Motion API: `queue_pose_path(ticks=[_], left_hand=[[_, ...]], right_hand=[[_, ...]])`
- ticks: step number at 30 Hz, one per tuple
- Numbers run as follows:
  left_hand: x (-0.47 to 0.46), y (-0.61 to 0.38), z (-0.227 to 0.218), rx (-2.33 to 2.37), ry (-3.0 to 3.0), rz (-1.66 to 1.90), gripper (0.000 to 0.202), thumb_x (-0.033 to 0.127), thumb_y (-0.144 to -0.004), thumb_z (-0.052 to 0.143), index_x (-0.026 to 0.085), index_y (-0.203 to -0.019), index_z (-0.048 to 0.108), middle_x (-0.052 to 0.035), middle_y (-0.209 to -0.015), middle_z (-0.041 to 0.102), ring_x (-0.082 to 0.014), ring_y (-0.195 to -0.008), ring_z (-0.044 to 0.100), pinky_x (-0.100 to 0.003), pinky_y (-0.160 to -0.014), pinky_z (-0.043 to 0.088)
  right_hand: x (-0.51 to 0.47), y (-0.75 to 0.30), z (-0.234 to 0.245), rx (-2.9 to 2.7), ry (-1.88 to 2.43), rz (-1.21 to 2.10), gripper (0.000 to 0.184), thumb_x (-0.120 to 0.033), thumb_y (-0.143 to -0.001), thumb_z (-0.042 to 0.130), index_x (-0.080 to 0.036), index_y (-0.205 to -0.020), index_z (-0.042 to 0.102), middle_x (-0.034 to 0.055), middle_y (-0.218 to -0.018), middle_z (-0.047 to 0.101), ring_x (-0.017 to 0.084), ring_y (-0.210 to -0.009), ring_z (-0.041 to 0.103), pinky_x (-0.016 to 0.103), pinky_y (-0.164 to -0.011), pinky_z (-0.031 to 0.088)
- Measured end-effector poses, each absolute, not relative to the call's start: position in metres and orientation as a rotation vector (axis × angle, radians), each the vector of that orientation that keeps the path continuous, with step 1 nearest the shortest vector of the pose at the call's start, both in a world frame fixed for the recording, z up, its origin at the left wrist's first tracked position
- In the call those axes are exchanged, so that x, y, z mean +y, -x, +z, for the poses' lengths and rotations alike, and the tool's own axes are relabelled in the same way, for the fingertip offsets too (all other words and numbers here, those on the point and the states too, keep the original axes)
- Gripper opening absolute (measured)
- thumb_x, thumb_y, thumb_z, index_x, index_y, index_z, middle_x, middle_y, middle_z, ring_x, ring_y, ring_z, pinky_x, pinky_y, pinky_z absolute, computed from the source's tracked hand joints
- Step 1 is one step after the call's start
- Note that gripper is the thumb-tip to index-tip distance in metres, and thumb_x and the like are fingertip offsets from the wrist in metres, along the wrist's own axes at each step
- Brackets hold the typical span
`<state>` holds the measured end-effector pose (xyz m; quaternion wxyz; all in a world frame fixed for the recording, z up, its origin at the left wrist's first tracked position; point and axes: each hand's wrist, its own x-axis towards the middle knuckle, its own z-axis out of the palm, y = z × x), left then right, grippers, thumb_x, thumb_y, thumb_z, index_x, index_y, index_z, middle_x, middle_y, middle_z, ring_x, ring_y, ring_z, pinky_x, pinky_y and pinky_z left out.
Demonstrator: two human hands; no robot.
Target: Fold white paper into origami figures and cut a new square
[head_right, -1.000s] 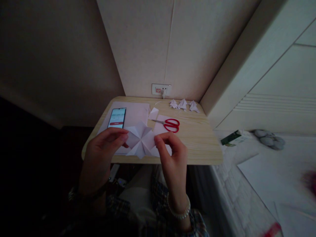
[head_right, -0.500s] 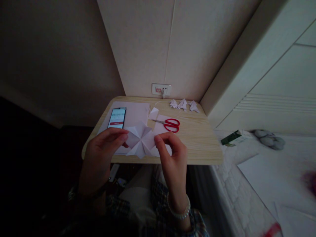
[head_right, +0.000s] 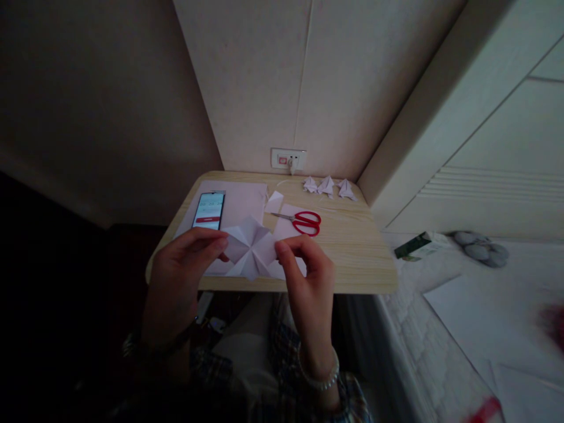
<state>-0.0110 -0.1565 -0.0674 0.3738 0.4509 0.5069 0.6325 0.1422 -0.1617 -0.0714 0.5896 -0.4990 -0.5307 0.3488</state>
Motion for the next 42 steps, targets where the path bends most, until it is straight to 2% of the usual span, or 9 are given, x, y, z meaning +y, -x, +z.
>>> queue_pose_path(ticks=[5,13,22,28,42], left_hand=[[-0.1572,0.0113,-0.0681,1.312,-1.151,1.628,0.008,0.013,-0.072,0.069,0.021,-0.070,0.070,0.0058,-0.062,0.069,-0.0087,-0.056,0.062,-0.018,-0.056,0.051],[-0.1576,0.0127,-0.0712,1.374,-1.152,1.668,0.006,0.017,-0.076,0.069,0.022,-0.075,0.071,0.0038,-0.069,0.071,-0.0109,-0.061,0.064,-0.021,-0.060,0.052],[-0.1562,0.0118,-0.0686,1.398,-1.170,1.641,0.006,0.017,-0.075,0.067,0.021,-0.071,0.068,0.0038,-0.065,0.069,-0.0116,-0.059,0.064,-0.022,-0.059,0.052],[-0.1560,0.0114,-0.0674,1.372,-1.163,1.644,0.008,0.015,-0.074,0.069,0.022,-0.069,0.068,0.0051,-0.064,0.069,-0.0101,-0.058,0.063,-0.020,-0.058,0.052],[-0.1566,0.0122,-0.0697,1.413,-1.201,1.621,0.005,0.017,-0.075,0.068,0.021,-0.072,0.068,0.0027,-0.068,0.070,-0.0120,-0.061,0.065,-0.022,-0.060,0.053]], right_hand=[[-0.1613,-0.1422,-0.0701,-1.241,1.154,0.804,0.019,-0.026,-0.086,0.063,-0.020,-0.068,0.062,-0.0054,-0.066,0.060,0.009,-0.066,0.054,0.023,-0.062,0.038],[-0.1620,-0.1428,-0.0672,-1.291,1.162,0.725,0.035,-0.031,-0.095,0.051,-0.020,-0.062,0.059,-0.0026,-0.067,0.060,0.012,-0.072,0.055,0.025,-0.068,0.040],[-0.1604,-0.1422,-0.0670,-1.292,1.128,0.809,0.025,-0.026,-0.090,0.058,-0.020,-0.066,0.059,-0.0052,-0.065,0.058,0.010,-0.068,0.053,0.022,-0.065,0.038],[-0.1604,-0.1424,-0.0676,-1.281,1.144,0.804,0.027,-0.028,-0.090,0.058,-0.020,-0.065,0.059,-0.0042,-0.067,0.059,0.010,-0.070,0.054,0.023,-0.066,0.038],[-0.1590,-0.1436,-0.0715,-1.285,1.136,0.809,0.018,-0.024,-0.087,0.061,-0.020,-0.069,0.061,-0.0046,-0.067,0.059,0.012,-0.067,0.054,0.025,-0.063,0.036]])
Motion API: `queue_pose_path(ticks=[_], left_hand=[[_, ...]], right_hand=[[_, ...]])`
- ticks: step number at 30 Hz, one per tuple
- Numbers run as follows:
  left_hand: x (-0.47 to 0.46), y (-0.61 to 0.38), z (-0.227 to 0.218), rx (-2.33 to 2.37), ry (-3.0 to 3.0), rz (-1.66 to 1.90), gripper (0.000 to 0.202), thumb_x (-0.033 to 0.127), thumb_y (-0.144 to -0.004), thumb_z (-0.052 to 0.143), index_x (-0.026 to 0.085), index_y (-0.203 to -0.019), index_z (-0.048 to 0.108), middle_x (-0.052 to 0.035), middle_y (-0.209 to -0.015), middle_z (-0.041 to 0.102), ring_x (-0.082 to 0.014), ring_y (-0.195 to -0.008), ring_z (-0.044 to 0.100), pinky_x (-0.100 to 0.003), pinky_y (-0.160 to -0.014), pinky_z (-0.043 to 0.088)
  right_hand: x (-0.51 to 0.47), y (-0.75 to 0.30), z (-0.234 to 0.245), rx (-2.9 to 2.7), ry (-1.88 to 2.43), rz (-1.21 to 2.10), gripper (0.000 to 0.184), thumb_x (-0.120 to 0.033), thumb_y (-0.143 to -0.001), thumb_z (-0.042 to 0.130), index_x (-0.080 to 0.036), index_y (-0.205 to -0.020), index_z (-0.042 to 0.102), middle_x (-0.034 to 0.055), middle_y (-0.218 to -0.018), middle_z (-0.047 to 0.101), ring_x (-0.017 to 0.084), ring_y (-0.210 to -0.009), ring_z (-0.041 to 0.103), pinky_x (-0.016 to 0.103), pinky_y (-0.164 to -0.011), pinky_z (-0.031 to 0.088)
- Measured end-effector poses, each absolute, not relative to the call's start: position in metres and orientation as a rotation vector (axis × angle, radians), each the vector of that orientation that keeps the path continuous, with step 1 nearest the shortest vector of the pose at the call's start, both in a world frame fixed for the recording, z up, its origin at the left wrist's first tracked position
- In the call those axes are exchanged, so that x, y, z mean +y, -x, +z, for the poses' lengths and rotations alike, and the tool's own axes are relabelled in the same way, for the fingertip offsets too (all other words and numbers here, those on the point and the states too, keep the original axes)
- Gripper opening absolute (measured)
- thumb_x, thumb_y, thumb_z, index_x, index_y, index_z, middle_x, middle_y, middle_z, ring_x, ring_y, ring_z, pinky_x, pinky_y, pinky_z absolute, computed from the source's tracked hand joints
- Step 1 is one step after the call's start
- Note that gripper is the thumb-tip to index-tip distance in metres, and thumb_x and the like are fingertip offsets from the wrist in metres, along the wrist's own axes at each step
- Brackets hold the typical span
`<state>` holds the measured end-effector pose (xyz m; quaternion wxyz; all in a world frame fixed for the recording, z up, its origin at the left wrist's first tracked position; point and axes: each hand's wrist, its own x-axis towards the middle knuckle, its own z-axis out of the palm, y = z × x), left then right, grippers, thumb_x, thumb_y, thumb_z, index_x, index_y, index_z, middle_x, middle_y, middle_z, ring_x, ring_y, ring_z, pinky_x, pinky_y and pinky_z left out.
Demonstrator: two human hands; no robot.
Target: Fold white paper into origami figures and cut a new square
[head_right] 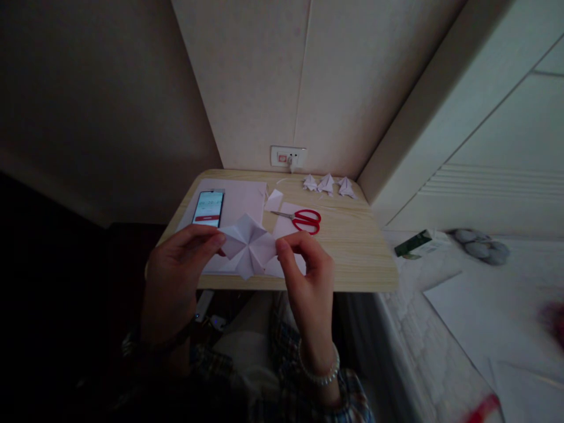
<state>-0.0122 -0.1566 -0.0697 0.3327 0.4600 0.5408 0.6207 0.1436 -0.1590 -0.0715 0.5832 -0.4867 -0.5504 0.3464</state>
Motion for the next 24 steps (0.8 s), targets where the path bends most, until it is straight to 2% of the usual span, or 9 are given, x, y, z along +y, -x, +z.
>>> queue_pose_path(ticks=[24], left_hand=[[-0.1592,0.0138,-0.0710,1.422,-1.263,1.597,0.006,0.017,-0.077,0.068,0.022,-0.073,0.069,0.0033,-0.069,0.070,-0.0119,-0.062,0.065,-0.022,-0.062,0.053]], right_hand=[[-0.1599,-0.1435,-0.0726,-1.353,1.210,0.729,0.023,-0.027,-0.088,0.060,-0.020,-0.067,0.059,-0.0043,-0.064,0.056,0.011,-0.064,0.052,0.026,-0.061,0.035]])
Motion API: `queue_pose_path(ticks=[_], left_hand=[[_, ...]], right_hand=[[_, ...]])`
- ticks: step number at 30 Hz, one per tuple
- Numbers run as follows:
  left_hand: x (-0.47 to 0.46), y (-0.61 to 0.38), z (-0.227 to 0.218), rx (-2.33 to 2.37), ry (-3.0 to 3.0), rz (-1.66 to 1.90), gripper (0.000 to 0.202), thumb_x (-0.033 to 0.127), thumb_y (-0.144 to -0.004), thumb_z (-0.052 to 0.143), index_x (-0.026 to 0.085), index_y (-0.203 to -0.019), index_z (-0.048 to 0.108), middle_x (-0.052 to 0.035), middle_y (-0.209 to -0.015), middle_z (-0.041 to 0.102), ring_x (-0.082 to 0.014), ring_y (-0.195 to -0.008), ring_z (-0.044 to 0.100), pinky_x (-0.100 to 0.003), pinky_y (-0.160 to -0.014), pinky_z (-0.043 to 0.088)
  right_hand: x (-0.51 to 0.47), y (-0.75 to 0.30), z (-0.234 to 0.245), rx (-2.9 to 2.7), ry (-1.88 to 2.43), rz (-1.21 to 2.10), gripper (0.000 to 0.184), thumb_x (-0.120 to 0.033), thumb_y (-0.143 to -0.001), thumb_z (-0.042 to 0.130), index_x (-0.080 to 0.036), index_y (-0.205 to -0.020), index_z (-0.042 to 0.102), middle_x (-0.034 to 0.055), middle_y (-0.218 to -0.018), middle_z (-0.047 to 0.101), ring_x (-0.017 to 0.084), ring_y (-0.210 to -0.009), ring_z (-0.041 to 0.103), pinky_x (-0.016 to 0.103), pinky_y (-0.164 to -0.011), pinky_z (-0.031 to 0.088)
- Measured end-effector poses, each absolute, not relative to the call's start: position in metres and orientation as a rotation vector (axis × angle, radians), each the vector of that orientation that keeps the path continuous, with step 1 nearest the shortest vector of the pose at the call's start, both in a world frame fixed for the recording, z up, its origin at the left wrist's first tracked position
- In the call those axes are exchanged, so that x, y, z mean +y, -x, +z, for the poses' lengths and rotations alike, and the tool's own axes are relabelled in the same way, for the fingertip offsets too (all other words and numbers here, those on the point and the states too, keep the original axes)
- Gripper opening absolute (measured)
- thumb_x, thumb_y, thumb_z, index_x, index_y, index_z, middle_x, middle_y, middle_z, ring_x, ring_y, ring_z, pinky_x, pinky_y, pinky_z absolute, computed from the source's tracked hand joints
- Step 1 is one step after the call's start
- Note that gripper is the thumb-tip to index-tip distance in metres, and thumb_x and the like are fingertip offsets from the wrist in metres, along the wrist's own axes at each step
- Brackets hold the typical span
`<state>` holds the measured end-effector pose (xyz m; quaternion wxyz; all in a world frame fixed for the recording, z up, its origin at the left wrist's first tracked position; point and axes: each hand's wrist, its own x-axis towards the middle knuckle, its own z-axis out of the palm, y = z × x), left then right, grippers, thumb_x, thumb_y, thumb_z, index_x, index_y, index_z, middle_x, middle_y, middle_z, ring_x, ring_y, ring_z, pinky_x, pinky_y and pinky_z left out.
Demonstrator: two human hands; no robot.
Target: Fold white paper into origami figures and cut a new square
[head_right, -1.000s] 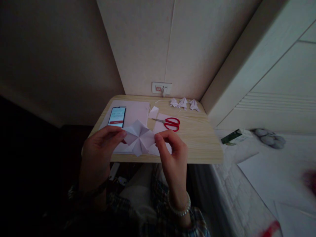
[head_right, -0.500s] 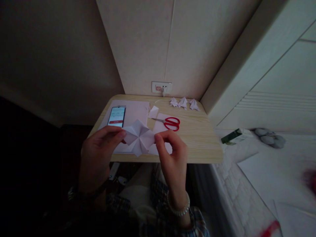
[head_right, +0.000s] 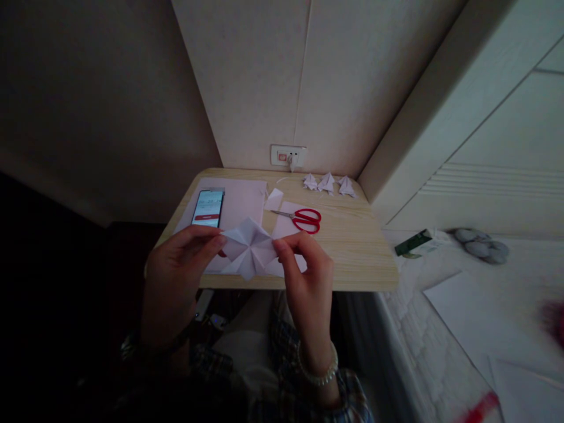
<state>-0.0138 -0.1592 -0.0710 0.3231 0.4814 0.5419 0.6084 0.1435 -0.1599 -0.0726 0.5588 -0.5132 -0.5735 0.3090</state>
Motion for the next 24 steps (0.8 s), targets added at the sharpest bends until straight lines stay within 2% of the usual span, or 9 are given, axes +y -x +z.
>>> queue_pose_path(ticks=[9,15,24], left_hand=[[-0.1603,0.0131,-0.0704,1.430,-1.247,1.651,0.005,0.020,-0.080,0.067,0.022,-0.077,0.071,0.0034,-0.071,0.071,-0.0115,-0.065,0.065,-0.021,-0.064,0.052],[-0.1596,0.0134,-0.0702,1.463,-1.260,1.634,0.015,0.027,-0.086,0.061,0.023,-0.078,0.074,0.0041,-0.064,0.068,-0.0112,-0.066,0.064,-0.020,-0.065,0.051],[-0.1572,0.0115,-0.0700,1.384,-1.099,1.617,0.006,0.022,-0.071,0.069,0.022,-0.065,0.069,0.0036,-0.064,0.071,-0.0138,-0.063,0.066,-0.023,-0.063,0.054]], right_hand=[[-0.1610,-0.1441,-0.0726,-1.320,1.224,0.750,0.025,-0.029,-0.089,0.061,-0.019,-0.066,0.060,-0.0045,-0.064,0.059,0.011,-0.065,0.054,0.025,-0.061,0.036],[-0.1602,-0.1443,-0.0715,-1.314,1.220,0.737,0.027,-0.028,-0.089,0.060,-0.019,-0.064,0.059,-0.0048,-0.063,0.058,0.010,-0.064,0.053,0.025,-0.062,0.036],[-0.1601,-0.1451,-0.0730,-1.336,1.209,0.740,0.026,-0.027,-0.089,0.060,-0.019,-0.064,0.058,-0.0054,-0.063,0.058,0.010,-0.064,0.053,0.024,-0.062,0.036]])
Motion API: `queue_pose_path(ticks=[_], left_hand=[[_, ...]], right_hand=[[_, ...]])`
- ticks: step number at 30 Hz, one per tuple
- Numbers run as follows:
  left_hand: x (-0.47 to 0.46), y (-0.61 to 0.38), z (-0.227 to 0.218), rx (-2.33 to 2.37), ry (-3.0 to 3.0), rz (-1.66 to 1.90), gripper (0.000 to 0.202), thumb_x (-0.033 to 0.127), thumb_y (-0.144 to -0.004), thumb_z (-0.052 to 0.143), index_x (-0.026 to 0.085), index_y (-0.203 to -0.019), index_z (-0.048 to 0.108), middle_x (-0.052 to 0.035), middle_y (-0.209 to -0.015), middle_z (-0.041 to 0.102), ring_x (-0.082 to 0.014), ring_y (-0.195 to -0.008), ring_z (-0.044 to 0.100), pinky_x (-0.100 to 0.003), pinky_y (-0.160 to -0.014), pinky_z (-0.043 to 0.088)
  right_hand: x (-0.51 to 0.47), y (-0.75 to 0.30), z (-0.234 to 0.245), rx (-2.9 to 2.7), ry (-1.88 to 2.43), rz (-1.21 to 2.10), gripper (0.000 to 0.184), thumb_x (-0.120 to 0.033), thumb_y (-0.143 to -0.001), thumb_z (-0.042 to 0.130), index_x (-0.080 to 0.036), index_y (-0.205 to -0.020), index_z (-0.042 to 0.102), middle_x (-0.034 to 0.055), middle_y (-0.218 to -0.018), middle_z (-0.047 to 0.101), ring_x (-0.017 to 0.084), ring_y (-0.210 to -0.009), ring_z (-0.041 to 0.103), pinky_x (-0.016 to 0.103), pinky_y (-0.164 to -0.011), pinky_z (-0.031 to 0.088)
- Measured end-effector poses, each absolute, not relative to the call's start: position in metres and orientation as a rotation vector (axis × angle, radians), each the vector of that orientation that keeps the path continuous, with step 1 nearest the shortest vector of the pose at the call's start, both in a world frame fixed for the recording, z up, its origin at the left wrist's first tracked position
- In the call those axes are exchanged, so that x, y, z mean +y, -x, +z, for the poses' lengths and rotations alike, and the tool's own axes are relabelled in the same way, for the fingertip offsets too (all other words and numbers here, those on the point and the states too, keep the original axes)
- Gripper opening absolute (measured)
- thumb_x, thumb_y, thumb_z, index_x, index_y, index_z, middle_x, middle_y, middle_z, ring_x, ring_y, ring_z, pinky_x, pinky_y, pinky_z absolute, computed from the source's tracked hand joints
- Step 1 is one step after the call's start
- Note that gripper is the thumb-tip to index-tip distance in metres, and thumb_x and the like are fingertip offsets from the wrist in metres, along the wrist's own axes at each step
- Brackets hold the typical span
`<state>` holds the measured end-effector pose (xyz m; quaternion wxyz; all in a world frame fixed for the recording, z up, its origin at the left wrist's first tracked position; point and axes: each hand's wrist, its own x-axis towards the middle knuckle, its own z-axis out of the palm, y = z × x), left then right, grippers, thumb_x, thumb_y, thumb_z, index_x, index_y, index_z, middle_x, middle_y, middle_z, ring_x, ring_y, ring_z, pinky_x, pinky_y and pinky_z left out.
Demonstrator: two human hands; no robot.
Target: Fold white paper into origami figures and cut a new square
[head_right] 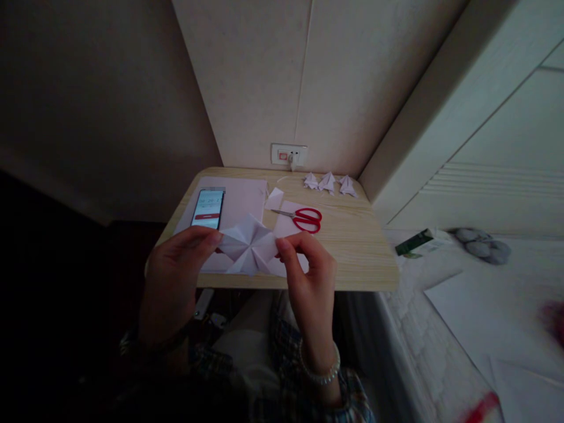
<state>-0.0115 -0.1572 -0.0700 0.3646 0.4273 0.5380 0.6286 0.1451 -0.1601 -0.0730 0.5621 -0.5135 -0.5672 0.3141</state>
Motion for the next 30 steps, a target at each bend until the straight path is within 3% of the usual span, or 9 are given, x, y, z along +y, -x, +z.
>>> queue_pose_path(ticks=[30], left_hand=[[-0.1575,0.0133,-0.0707,1.344,-1.101,1.567,0.009,0.020,-0.070,0.072,0.023,-0.062,0.069,0.0046,-0.060,0.069,-0.0129,-0.059,0.065,-0.022,-0.058,0.053]], right_hand=[[-0.1588,-0.1447,-0.0747,-1.333,1.204,0.716,0.026,-0.027,-0.089,0.060,-0.020,-0.064,0.058,-0.0056,-0.062,0.057,0.010,-0.063,0.052,0.024,-0.061,0.035]])
